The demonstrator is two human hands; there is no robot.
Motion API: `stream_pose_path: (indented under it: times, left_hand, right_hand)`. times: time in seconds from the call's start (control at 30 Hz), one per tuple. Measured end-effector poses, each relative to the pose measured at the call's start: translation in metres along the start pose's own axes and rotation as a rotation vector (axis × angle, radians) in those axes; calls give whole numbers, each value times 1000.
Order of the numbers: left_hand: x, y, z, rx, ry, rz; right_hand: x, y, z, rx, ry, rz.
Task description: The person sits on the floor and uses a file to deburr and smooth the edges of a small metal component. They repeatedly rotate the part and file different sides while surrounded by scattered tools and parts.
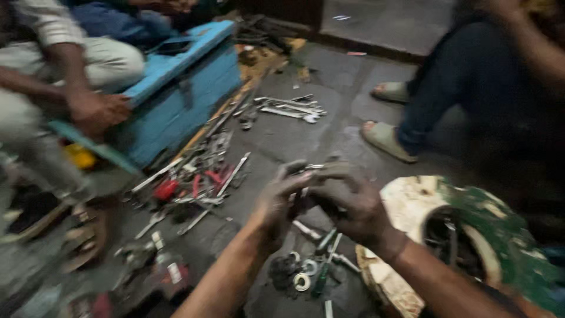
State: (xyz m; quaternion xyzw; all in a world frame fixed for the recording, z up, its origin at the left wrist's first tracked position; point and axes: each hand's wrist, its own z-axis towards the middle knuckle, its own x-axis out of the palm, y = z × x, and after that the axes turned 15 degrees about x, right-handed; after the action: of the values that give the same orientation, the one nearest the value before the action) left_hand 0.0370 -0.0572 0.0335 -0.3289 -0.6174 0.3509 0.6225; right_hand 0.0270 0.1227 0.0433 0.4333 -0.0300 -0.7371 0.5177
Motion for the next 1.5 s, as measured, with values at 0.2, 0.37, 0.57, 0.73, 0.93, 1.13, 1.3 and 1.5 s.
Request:
stream_pose_path:
  times: [0.2,0.37,0.57,0.73,0.93,1.13,1.3,1.5]
  left_hand:
    - [-6,23,5,9,153,-73]
    - [1,26,7,-101,129,-57]
    - [11,23,12,-107,156,124]
    - [17,31,8,-149,135,62]
    - [17,42,17,-102,175,55]
    - [23,44,17,-73,192,-24]
    - [30,36,15,-89,103,-67]
    - [34,32,10,-77,70,-27]
  right_hand:
    - [1,-12,-16,-42,-71,-49]
    - [-9,-26,-23,-130,-70,-110]
    - [-16,-27,-17,-135,-57,-149]
    - [-21,-28,-24,-72,-102,-90]
    - [-31,-43,-23,55,-24,-140]
    - [-34,-51,-29,-109,-178,-35]
    - [-32,-64,-30,49,-175,-117]
    - [-31,-57,-29,-137,-117,-111]
